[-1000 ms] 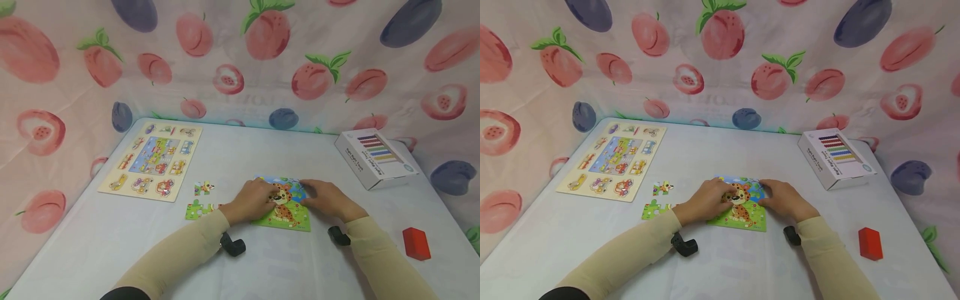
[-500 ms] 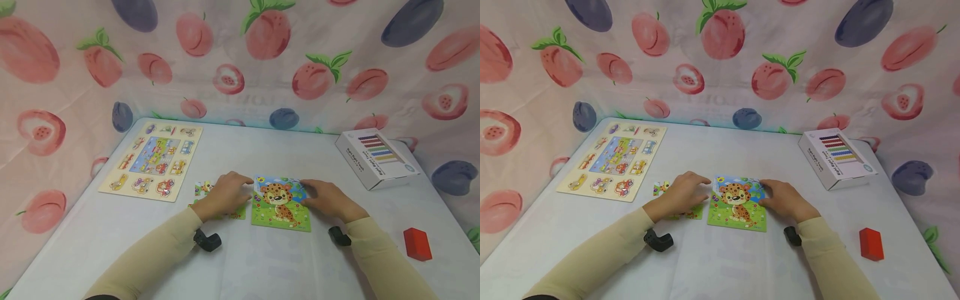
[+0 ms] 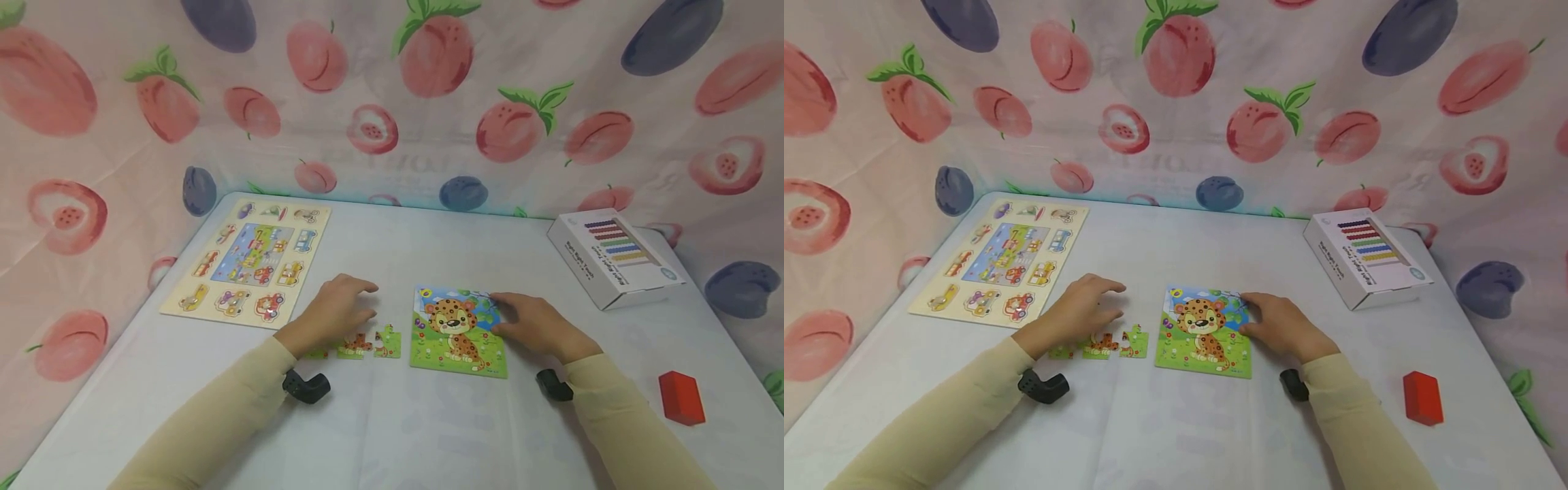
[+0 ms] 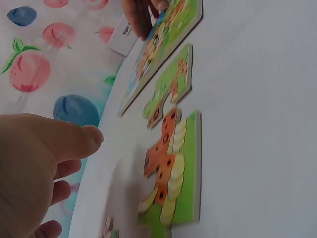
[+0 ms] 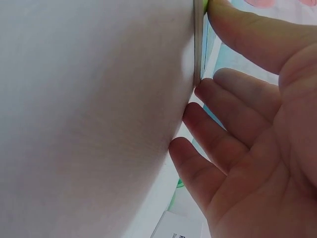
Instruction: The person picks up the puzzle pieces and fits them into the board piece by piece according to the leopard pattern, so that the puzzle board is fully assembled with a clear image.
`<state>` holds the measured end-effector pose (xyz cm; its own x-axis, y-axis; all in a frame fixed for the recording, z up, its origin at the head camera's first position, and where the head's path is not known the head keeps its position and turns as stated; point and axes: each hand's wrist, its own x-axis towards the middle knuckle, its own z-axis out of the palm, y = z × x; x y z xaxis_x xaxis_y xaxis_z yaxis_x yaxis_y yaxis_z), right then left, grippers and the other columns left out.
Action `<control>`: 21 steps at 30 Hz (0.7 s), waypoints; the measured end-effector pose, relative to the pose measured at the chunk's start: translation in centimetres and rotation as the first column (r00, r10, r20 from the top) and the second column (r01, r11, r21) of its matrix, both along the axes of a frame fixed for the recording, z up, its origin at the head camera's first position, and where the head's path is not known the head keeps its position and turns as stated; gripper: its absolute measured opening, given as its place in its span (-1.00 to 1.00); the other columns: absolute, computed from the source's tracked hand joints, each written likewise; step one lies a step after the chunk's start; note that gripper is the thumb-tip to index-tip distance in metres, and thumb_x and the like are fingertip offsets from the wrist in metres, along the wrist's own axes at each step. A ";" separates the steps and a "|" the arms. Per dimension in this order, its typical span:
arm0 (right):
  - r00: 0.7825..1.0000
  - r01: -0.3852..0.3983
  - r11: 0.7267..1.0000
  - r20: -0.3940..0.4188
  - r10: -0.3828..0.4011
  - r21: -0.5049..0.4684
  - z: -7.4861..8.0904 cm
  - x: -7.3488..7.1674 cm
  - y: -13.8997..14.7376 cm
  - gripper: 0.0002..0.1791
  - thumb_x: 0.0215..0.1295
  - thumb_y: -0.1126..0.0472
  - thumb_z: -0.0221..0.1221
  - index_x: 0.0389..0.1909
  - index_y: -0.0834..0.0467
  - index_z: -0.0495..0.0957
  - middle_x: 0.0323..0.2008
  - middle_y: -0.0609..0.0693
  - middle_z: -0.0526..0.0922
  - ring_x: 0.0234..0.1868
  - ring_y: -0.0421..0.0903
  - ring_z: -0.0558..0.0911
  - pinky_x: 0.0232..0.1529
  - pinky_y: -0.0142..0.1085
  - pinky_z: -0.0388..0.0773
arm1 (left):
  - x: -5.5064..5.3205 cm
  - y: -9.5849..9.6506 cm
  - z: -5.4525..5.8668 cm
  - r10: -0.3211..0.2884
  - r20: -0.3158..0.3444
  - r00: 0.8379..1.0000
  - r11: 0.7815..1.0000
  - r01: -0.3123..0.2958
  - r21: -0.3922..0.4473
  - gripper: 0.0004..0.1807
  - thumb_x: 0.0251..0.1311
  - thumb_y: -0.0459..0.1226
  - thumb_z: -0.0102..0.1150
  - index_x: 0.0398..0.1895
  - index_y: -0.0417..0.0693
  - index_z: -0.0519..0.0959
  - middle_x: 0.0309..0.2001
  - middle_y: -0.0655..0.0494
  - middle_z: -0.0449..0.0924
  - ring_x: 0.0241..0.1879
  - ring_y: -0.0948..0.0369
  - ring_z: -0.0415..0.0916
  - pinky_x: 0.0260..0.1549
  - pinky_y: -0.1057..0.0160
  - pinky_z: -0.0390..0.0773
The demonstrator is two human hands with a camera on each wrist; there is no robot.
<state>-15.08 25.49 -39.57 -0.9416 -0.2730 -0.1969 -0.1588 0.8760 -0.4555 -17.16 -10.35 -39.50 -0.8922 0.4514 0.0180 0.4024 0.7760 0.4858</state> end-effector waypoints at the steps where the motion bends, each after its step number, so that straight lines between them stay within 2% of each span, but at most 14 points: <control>1: 1.000 -0.001 1.000 -0.001 0.001 0.002 0.0 0.0 0.0 -0.30 0.28 0.12 0.32 0.39 0.28 0.36 0.35 0.31 0.38 0.39 0.36 0.27 0.33 0.23 0.17 | 0.0 -0.3 0.0 0.004 0.005 1.000 1.000 -0.004 -0.002 -0.52 0.25 -0.18 0.36 0.22 -0.10 0.58 0.15 0.01 0.57 0.21 0.03 0.41 0.20 -0.01 0.39; 6: 1.000 -0.001 1.000 0.000 0.001 0.003 0.0 0.0 0.1 -0.30 0.29 0.12 0.32 0.40 0.28 0.36 0.35 0.31 0.38 0.39 0.36 0.26 0.33 0.23 0.17 | -0.3 -2.0 -0.2 0.036 0.025 0.999 0.999 -0.036 -0.007 -0.51 0.24 -0.18 0.36 0.22 -0.11 0.59 0.12 0.00 0.57 0.18 0.02 0.42 0.15 -0.01 0.44; 11: 1.000 0.001 1.000 0.010 -0.001 0.001 0.0 0.0 0.1 -0.29 0.29 0.12 0.32 0.40 0.28 0.35 0.36 0.31 0.37 0.40 0.36 0.25 0.34 0.23 0.16 | -0.3 -3.6 -0.7 0.060 0.011 0.998 0.998 -0.059 -0.022 -0.52 0.23 -0.19 0.36 0.20 -0.14 0.59 0.10 -0.03 0.59 0.18 0.00 0.43 0.15 -0.03 0.43; 17: 1.000 -0.002 1.000 0.014 0.002 0.004 0.0 -0.1 0.1 -0.29 0.30 0.11 0.31 0.41 0.27 0.34 0.37 0.31 0.36 0.40 0.35 0.25 0.34 0.23 0.16 | -0.1 -5.0 -0.9 0.066 -0.001 0.998 0.998 -0.066 -0.012 -0.52 0.23 -0.21 0.36 0.19 -0.18 0.59 0.10 -0.05 0.60 0.18 -0.04 0.43 0.17 -0.07 0.40; 21: 1.000 -0.003 1.000 0.010 0.003 0.007 -0.2 -0.1 0.1 -0.29 0.29 0.11 0.32 0.40 0.27 0.35 0.36 0.31 0.37 0.40 0.35 0.25 0.33 0.23 0.17 | -0.1 -5.7 -1.0 0.067 -0.016 0.998 0.997 -0.068 -0.036 -0.53 0.23 -0.20 0.37 0.18 -0.18 0.59 0.08 -0.04 0.61 0.17 -0.04 0.44 0.14 -0.08 0.41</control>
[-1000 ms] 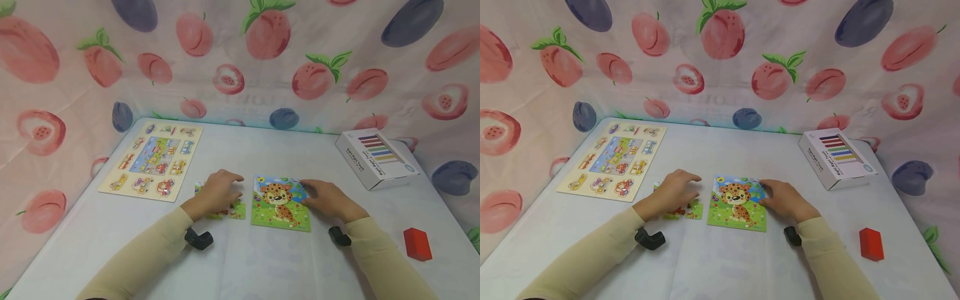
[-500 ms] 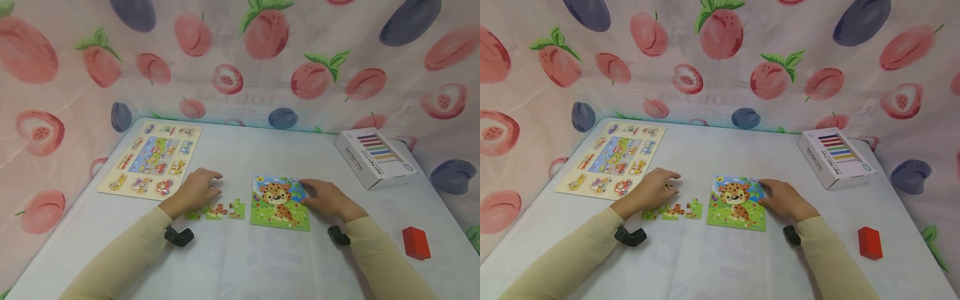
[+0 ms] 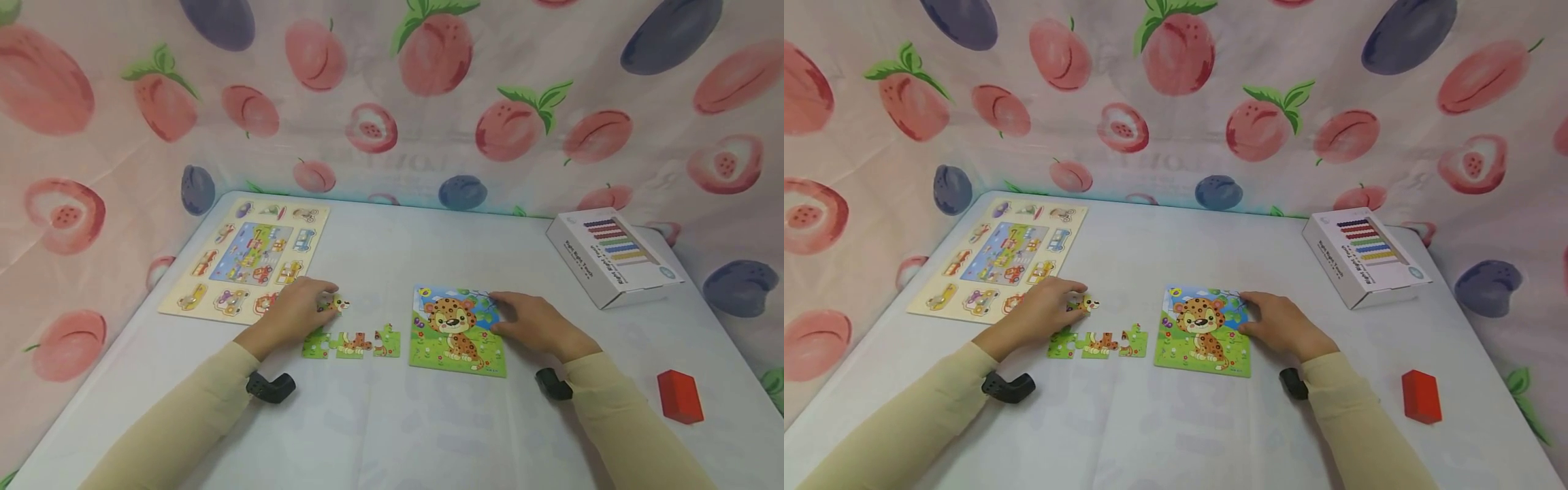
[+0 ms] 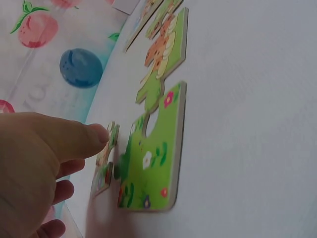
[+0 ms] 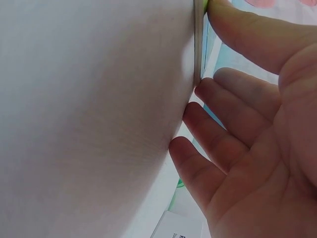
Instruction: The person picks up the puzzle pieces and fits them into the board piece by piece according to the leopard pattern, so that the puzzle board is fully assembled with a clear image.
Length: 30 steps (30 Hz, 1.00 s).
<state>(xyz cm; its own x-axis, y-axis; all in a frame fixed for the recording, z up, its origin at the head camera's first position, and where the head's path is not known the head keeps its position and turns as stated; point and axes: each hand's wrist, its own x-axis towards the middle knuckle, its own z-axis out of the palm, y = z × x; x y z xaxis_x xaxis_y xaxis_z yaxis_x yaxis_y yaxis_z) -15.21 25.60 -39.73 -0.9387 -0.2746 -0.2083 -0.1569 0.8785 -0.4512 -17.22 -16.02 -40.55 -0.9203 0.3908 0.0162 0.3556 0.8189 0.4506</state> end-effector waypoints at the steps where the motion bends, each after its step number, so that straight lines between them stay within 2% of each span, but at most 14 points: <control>1: 1.000 0.000 1.000 -0.002 0.000 0.001 0.0 0.0 0.0 -0.29 0.29 0.11 0.32 0.40 0.27 0.35 0.36 0.31 0.37 0.40 0.36 0.25 0.33 0.23 0.17 | 0.0 -0.1 0.0 0.002 -0.001 1.000 1.000 -0.002 -0.007 -0.52 0.23 -0.19 0.37 0.18 -0.19 0.59 0.08 -0.05 0.61 0.17 -0.05 0.44 0.14 -0.08 0.42; 9: 1.000 0.001 1.000 0.001 -0.001 -0.003 0.0 0.0 0.0 -0.29 0.30 0.12 0.31 0.40 0.28 0.35 0.37 0.31 0.36 0.40 0.36 0.24 0.34 0.23 0.16 | 0.0 -1.1 -0.3 0.042 0.032 0.999 0.999 -0.042 -0.008 -0.50 0.21 -0.20 0.38 0.18 -0.21 0.58 0.10 -0.06 0.59 0.16 -0.05 0.43 0.13 -0.06 0.42; 20: 1.000 0.003 1.000 0.001 -0.003 -0.010 0.0 0.1 0.0 -0.29 0.30 0.12 0.32 0.41 0.27 0.35 0.37 0.31 0.36 0.40 0.36 0.24 0.34 0.23 0.16 | 0.2 -1.9 -0.5 0.059 0.020 0.998 0.998 -0.059 -0.015 -0.56 0.21 -0.18 0.37 0.11 -0.18 0.62 0.07 -0.07 0.60 0.16 -0.07 0.44 0.14 -0.10 0.40; 30: 1.000 -0.007 1.000 -0.010 0.007 -0.027 -0.1 0.1 0.2 -0.30 0.30 0.13 0.31 0.40 0.28 0.35 0.36 0.32 0.37 0.39 0.36 0.25 0.34 0.23 0.16 | -0.3 -1.8 -0.4 0.056 0.038 0.998 0.998 -0.055 -0.017 -0.58 0.16 -0.17 0.41 0.06 -0.17 0.64 0.01 -0.02 0.61 0.11 -0.03 0.46 0.12 -0.06 0.42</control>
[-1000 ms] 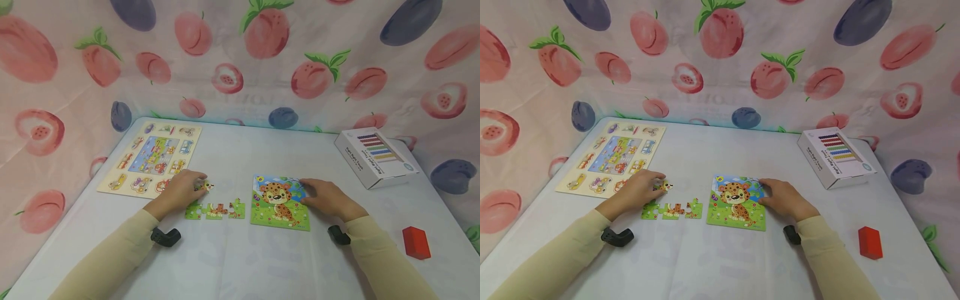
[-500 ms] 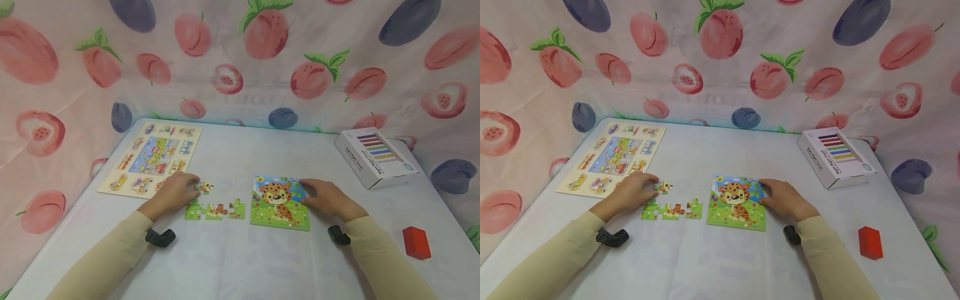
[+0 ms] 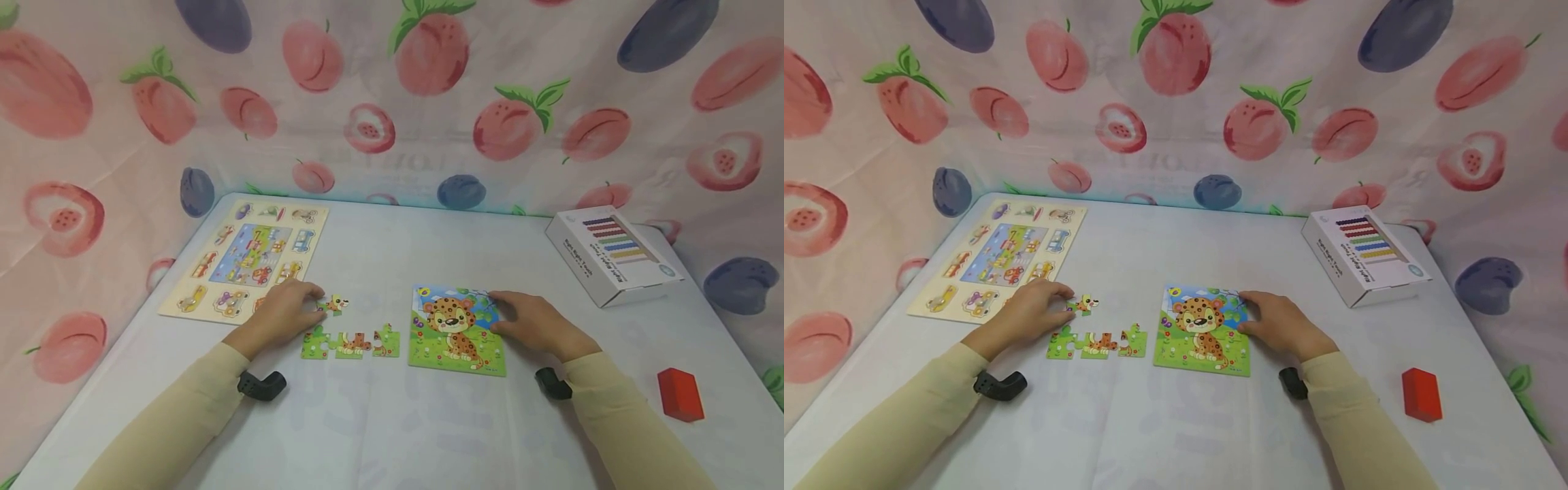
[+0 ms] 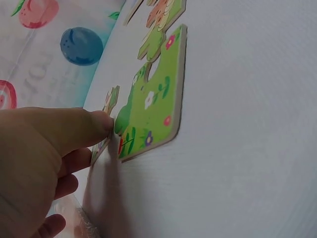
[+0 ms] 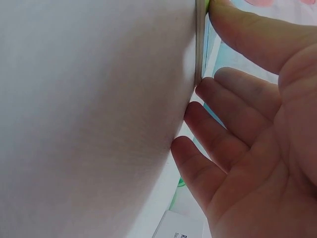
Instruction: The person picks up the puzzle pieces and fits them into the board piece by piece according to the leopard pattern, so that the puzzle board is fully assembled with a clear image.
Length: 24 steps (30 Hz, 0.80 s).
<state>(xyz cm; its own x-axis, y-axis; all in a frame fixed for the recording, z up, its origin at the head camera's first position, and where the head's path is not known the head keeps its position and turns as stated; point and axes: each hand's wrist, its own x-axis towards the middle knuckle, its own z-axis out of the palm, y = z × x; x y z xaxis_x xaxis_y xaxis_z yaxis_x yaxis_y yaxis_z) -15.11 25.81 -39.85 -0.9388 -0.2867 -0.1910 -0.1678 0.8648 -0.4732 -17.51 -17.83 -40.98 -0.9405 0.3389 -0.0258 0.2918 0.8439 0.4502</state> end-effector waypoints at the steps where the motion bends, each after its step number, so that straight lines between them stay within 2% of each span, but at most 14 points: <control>1: 1.000 0.000 1.000 -0.001 0.000 0.000 0.0 0.0 0.0 -0.30 0.30 0.13 0.31 0.40 0.28 0.35 0.36 0.32 0.37 0.39 0.36 0.26 0.34 0.23 0.16 | 0.0 0.0 0.0 0.000 0.002 1.000 1.000 0.000 0.000 -0.57 0.16 -0.17 0.41 0.06 -0.17 0.64 0.01 -0.02 0.61 0.11 -0.03 0.46 0.12 -0.06 0.42; 11: 1.000 -0.002 1.000 0.000 0.002 -0.002 -0.1 0.0 0.1 -0.30 0.31 0.13 0.31 0.41 0.28 0.34 0.36 0.31 0.37 0.40 0.36 0.25 0.34 0.23 0.16 | -0.1 0.2 0.2 -0.021 0.000 1.000 1.000 0.021 0.008 -0.56 0.19 -0.17 0.40 0.09 -0.19 0.63 0.02 -0.02 0.61 0.12 -0.03 0.45 0.13 -0.06 0.42; 24: 1.000 0.015 1.000 0.024 -0.015 0.003 0.0 0.1 -0.1 -0.29 0.30 0.13 0.31 0.42 0.27 0.34 0.38 0.29 0.35 0.41 0.34 0.23 0.35 0.22 0.15 | -0.8 2.0 0.2 -0.088 -0.020 0.996 0.996 0.088 0.006 -0.55 0.18 -0.13 0.42 0.09 -0.14 0.64 -0.02 0.03 0.61 0.06 0.05 0.47 0.09 0.00 0.45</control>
<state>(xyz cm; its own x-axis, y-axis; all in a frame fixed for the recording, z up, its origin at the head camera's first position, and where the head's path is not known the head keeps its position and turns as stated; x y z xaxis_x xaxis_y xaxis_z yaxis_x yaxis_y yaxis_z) -15.02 25.72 -39.81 -0.9382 -0.2717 -0.2145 -0.1431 0.8686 -0.4743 -18.34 -15.87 -40.74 -0.9074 0.4202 -0.0046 0.3735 0.8115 0.4495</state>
